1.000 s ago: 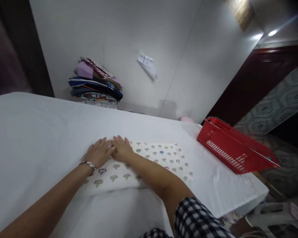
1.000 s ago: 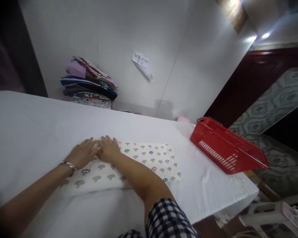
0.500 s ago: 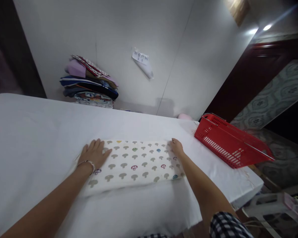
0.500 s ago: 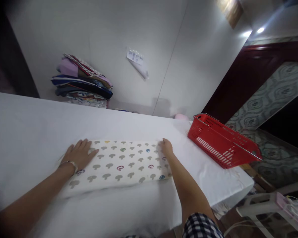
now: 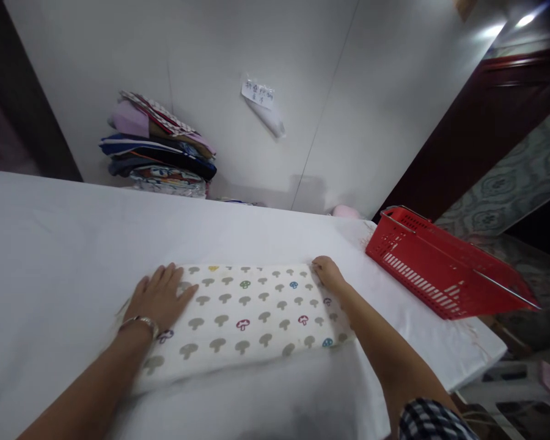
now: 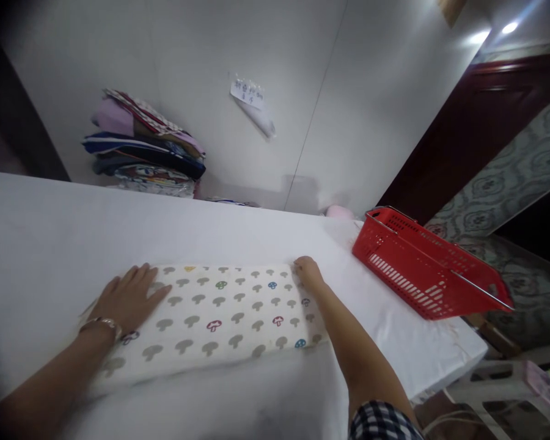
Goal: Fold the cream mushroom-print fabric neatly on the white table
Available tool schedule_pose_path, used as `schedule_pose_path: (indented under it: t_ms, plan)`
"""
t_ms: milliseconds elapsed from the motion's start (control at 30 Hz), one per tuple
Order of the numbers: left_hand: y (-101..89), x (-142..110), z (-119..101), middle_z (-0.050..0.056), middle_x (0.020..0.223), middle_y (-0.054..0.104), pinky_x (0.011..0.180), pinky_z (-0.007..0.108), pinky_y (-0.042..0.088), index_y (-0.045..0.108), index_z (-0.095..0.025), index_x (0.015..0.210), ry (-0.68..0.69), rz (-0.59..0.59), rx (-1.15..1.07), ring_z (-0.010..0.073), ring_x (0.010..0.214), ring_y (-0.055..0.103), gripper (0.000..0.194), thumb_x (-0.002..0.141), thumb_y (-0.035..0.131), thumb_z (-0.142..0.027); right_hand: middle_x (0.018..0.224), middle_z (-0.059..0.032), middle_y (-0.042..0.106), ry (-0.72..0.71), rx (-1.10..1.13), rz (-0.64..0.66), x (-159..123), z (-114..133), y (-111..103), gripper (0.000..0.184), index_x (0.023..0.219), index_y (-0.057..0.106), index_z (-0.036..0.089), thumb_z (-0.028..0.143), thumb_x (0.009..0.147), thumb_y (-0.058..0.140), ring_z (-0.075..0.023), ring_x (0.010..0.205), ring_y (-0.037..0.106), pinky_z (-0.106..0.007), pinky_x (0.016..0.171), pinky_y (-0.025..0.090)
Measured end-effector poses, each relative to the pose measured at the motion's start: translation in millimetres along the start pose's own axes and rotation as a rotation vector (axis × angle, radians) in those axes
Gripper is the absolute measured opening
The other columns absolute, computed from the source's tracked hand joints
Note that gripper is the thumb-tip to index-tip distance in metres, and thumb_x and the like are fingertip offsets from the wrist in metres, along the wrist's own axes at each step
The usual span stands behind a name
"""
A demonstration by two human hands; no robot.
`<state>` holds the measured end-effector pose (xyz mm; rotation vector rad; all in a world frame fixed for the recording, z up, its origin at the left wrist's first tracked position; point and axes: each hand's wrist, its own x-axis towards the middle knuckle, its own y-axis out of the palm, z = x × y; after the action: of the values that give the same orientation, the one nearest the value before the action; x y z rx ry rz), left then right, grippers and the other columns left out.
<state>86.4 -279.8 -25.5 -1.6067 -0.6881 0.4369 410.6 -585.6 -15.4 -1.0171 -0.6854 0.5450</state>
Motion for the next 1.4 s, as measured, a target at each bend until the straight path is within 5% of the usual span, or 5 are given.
schedule_pose_path:
  t_ms: [367, 767, 967, 1133, 1400]
  plan:
    - [0.6, 0, 4, 0.008, 0.143, 0.028, 0.105, 0.044, 0.018, 0.039, -0.013, 0.131, 0.002, 0.029, 0.064, 0.0261, 0.132, 0.02, 0.067, 0.078, 0.032, -0.053, 0.101, -0.0082, 0.063, -0.196, 0.023, 0.034, -3, 0, 4, 0.018, 0.086, 0.064, 0.019, 0.022, 0.081, 0.047, -0.0202, 0.103, 0.051, -0.036, 0.092, 0.037]
    - [5.8, 1, 5, 0.007, 0.143, 0.028, 0.105, 0.042, 0.018, 0.037, -0.014, 0.132, 0.01, 0.028, 0.127, 0.024, 0.132, 0.02, 0.068, 0.078, 0.028, -0.054, 0.104, -0.0067, 0.06, -0.022, 0.143, -0.061, 1, -2, 12, 0.014, 0.076, 0.057, 0.02, 0.019, 0.078, 0.044, -0.0187, 0.098, 0.053, -0.036, 0.088, 0.04]
    - [6.9, 0, 7, 0.008, 0.144, 0.027, 0.104, 0.043, 0.017, 0.036, -0.012, 0.133, 0.021, 0.033, 0.116, 0.0249, 0.132, 0.019, 0.072, 0.078, 0.023, -0.055, 0.106, -0.0064, 0.06, -0.268, 0.023, -0.074, -5, 1, 2, 0.014, 0.075, 0.058, 0.02, 0.017, 0.081, 0.045, -0.0216, 0.11, 0.045, -0.041, 0.095, 0.034]
    - [8.4, 1, 8, 0.008, 0.144, 0.027, 0.104, 0.044, 0.018, 0.036, -0.012, 0.134, 0.026, 0.028, 0.094, 0.0252, 0.132, 0.018, 0.073, 0.077, 0.023, -0.056, 0.097, -0.0067, 0.061, -0.38, -0.025, -0.08, -18, 3, -2, 0.014, 0.08, 0.058, 0.02, 0.019, 0.084, 0.045, -0.0206, 0.102, 0.049, -0.039, 0.091, 0.036]
    - [7.4, 2, 6, 0.008, 0.143, 0.028, 0.104, 0.043, 0.018, 0.037, -0.012, 0.133, 0.016, 0.03, 0.095, 0.0251, 0.132, 0.019, 0.073, 0.077, 0.023, -0.057, 0.076, -0.004, 0.059, -0.233, -0.079, -0.022, -20, 9, -3, 0.016, 0.076, 0.058, 0.018, 0.023, 0.085, 0.045, -0.018, 0.079, 0.051, -0.034, 0.081, 0.036]
